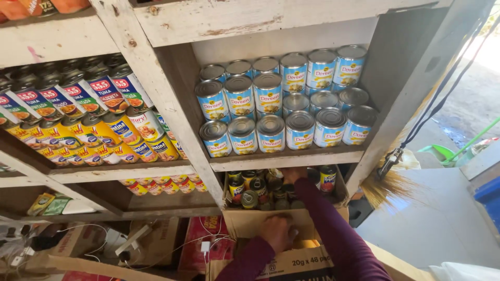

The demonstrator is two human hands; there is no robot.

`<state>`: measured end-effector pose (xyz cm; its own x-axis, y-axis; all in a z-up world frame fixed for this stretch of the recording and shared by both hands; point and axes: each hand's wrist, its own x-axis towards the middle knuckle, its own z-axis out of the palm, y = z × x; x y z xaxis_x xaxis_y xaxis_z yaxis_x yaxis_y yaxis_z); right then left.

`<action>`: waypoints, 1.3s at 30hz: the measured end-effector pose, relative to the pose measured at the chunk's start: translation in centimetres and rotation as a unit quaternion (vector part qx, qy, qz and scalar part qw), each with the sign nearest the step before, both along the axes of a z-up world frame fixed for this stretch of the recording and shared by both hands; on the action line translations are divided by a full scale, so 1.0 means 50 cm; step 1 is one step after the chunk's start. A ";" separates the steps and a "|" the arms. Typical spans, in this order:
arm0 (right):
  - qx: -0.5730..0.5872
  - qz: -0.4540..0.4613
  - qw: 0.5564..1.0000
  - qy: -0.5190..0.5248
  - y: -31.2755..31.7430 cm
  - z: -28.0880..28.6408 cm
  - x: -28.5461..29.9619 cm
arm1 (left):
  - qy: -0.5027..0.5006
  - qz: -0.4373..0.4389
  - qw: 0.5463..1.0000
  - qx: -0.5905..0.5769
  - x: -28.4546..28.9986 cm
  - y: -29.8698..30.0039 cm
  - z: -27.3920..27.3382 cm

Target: Organizing and stocking canned goods on grocery store shelves.

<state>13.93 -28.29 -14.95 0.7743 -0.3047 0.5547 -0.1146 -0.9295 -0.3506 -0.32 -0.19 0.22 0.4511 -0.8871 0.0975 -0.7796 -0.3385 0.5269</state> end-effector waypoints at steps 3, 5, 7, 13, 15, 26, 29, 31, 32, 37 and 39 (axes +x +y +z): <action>0.068 0.009 0.997 0.041 0.021 0.062 -0.027 | 0.019 0.017 1.000 0.002 -0.001 -0.011 0.008; 0.115 0.015 0.991 0.064 0.064 0.128 -0.064 | 0.039 0.037 0.999 0.001 -0.001 -0.013 0.011; 0.148 -0.051 0.987 0.037 0.111 0.193 -0.095 | 0.068 0.036 0.986 -0.149 0.006 -0.013 0.016; 0.275 -0.019 0.960 -0.052 0.205 0.351 -0.207 | 0.061 0.278 0.907 -0.309 0.053 -0.024 0.053; 0.252 -0.031 0.958 -0.133 0.250 0.385 -0.249 | 0.065 0.281 0.900 -0.327 0.065 -0.015 0.054; 0.179 0.070 0.940 -0.281 0.419 0.530 -0.456 | 0.470 0.141 0.767 -0.414 -0.036 0.033 0.207; 0.086 0.078 0.949 -0.294 0.436 0.586 -0.498 | 0.481 0.095 0.731 -0.475 -0.066 0.052 0.233; 0.150 0.129 0.939 -0.281 0.442 0.593 -0.512 | 0.505 0.097 0.720 -0.465 -0.077 0.062 0.242; 0.149 0.128 0.940 -0.281 0.441 0.574 -0.511 | 0.506 0.096 0.720 -0.464 -0.085 0.073 0.239; 0.464 0.234 0.822 -0.232 0.432 0.578 -0.538 | 0.012 0.136 0.931 -0.340 -0.126 0.104 0.248; 0.431 0.251 0.837 -0.226 0.432 0.617 -0.555 | 0.033 0.109 0.921 -0.372 -0.143 0.104 0.284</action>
